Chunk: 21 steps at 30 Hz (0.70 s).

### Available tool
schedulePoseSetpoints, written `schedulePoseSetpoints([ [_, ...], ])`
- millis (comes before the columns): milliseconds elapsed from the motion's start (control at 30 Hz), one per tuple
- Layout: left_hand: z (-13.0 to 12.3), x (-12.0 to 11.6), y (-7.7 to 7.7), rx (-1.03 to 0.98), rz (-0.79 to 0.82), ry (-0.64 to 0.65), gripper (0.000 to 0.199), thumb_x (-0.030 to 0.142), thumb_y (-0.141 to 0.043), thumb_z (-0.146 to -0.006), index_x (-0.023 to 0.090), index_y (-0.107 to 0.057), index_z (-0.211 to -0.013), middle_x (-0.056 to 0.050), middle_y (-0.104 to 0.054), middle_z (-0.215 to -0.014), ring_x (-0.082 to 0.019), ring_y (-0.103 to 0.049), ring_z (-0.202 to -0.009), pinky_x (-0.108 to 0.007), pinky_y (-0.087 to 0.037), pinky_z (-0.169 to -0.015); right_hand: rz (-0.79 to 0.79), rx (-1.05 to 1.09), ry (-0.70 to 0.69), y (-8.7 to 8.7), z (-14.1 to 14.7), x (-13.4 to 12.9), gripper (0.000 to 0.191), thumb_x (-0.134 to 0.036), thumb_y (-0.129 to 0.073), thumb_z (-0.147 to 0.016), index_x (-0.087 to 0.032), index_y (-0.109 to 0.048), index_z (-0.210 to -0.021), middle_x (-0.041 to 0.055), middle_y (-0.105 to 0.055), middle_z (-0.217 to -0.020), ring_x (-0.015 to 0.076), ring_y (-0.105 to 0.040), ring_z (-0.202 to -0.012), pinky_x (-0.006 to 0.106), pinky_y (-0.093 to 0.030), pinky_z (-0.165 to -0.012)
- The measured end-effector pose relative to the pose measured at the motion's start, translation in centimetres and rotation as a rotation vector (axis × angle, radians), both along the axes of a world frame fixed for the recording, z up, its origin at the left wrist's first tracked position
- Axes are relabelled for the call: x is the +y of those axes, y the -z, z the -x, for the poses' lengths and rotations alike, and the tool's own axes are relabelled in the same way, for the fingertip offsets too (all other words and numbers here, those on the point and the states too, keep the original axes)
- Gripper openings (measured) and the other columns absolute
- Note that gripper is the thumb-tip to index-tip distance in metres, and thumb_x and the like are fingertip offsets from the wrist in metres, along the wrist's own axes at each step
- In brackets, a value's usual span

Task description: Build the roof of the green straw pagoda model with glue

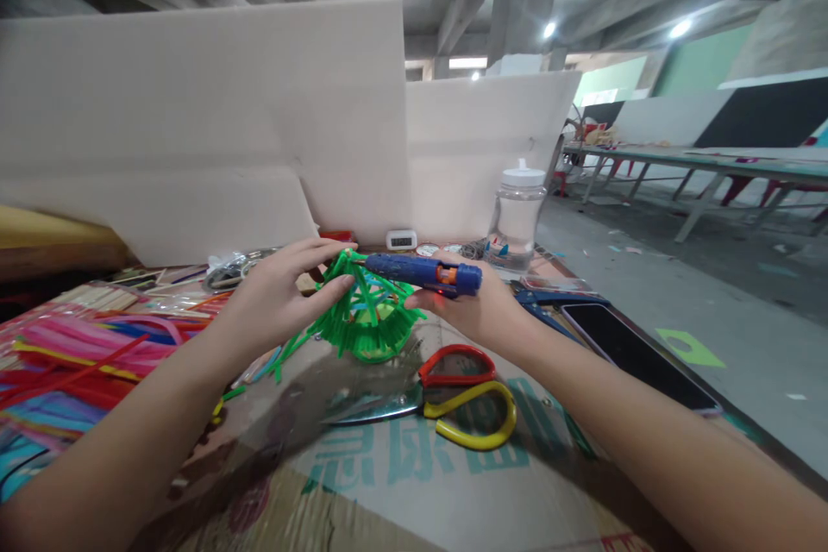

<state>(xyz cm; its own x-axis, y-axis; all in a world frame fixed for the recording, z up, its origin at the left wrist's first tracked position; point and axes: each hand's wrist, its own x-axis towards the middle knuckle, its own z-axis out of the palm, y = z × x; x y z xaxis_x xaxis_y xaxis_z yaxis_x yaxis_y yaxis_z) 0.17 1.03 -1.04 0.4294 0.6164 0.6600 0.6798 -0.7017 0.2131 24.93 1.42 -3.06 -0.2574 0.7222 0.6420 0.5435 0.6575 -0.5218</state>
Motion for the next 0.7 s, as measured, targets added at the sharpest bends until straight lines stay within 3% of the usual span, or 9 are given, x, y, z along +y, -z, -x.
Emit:
schedulePoseSetpoints([
  [300, 0.27, -0.03, -0.16, 0.006, 0.017, 0.016, 0.034, 0.03, -0.051, -0.094, 0.019, -0.065, -0.122, -0.008, -0.068, -0.12, -0.023, -0.063, -0.109, -0.037, -0.05, -0.094, -0.004, -0.004, 0.051, -0.06, 0.15, -0.21, 0.02, -0.036, -0.069, -0.077, -0.022, -0.056, -0.07, -0.0003, -0.065, -0.067, 0.0174, -0.06, -0.063, 0.029, -0.048, -0.056],
  [500, 0.28, -0.14, -0.27, 0.005, 0.034, 0.004, 0.035, 0.03, -0.049, -0.094, 0.02, -0.065, -0.123, -0.008, -0.068, -0.121, -0.023, -0.063, -0.109, -0.038, -0.05, -0.094, 0.034, 0.035, -0.01, -0.2, 0.18, -0.24, 0.018, -0.035, -0.07, -0.076, -0.022, -0.058, -0.073, -0.0001, -0.066, -0.07, 0.0181, -0.062, -0.067, 0.03, -0.05, -0.059],
  [700, 0.27, -0.1, -0.3, 0.011, 0.023, 0.011, 0.034, 0.029, -0.049, -0.094, 0.02, -0.065, -0.122, -0.008, -0.068, -0.12, -0.022, -0.063, -0.108, -0.037, -0.05, -0.092, -0.02, -0.005, 0.032, -0.18, 0.09, -0.16, 0.019, -0.033, -0.07, -0.077, -0.022, -0.056, -0.071, -0.0006, -0.065, -0.066, 0.0171, -0.06, -0.063, 0.028, -0.048, -0.056],
])
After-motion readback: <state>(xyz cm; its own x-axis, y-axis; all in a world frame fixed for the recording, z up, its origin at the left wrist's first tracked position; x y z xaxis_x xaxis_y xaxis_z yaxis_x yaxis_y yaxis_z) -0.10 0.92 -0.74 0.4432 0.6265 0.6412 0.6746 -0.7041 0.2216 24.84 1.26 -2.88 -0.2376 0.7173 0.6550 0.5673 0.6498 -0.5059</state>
